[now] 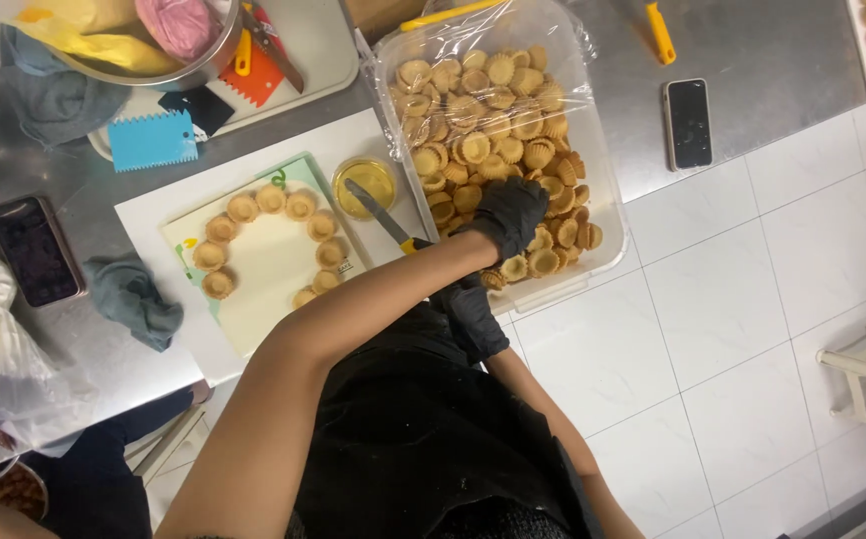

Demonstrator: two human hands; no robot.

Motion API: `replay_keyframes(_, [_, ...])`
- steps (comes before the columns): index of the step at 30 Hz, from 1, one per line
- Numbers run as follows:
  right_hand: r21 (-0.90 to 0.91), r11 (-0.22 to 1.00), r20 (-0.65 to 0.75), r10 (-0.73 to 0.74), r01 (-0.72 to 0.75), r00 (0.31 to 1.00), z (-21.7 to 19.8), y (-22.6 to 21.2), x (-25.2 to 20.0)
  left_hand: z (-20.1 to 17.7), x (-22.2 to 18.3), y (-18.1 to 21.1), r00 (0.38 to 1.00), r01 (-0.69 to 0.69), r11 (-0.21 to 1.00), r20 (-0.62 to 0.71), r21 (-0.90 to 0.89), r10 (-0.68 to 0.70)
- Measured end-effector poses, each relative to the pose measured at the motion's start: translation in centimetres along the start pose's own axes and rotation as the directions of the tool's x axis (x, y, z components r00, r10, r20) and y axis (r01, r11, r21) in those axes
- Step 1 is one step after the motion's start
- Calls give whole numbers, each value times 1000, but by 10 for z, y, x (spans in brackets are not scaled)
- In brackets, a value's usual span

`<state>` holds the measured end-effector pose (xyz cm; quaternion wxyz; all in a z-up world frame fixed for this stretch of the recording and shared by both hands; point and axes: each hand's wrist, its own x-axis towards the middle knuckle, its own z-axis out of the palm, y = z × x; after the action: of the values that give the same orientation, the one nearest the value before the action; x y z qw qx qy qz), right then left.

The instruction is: Applying a liquid coating to the interior of small tart shells and arranging them on a tray.

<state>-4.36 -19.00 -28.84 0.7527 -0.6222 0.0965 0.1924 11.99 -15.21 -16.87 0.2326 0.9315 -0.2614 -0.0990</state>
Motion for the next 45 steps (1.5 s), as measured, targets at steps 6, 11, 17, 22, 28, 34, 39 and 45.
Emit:
replay_keyframes(6, [-32, 999, 0, -37, 37, 999, -6, 8, 4, -35, -6, 2, 981, -125, 980, -164, -157, 99])
replay_keyframes(11, [-6, 1000, 42, 16, -16, 999, 13, -58, -15, -131, -62, 19, 982, -130, 594, -186, -794, -34])
replay_keyframes(17, [-204, 972, 176, -76, 112, 981, 54, -180, -44, -213, -207, -10, 990, 7, 210, -23, -978, -139])
replay_keyframes(22, [245, 925, 146, 261, -290, 954, 84, -248, -60, -168, -276, -92, 878, 46, 152, -32, -987, -477])
replay_keyframes(28, [43, 999, 166, 22, -29, 986, 75, -234, -73, -170, -268, -98, 673, -70, 112, -130, -991, -728])
replay_keyframes(34, [-436, 787, 260, -354, 436, 898, 94, -244, -81, -187, -262, -90, 721, -163, -2, -118, -987, -683])
replay_keyframes(39, [-562, 723, 288, -284, 402, 914, 89, -242, -81, -190, -262, -94, 759, -145, 45, -140, -988, -635])
replay_keyframes(45, [-698, 467, 365, -420, 543, 831, 87, -249, -71, -192, -263, -95, 810, -109, 72, -131, -991, -571])
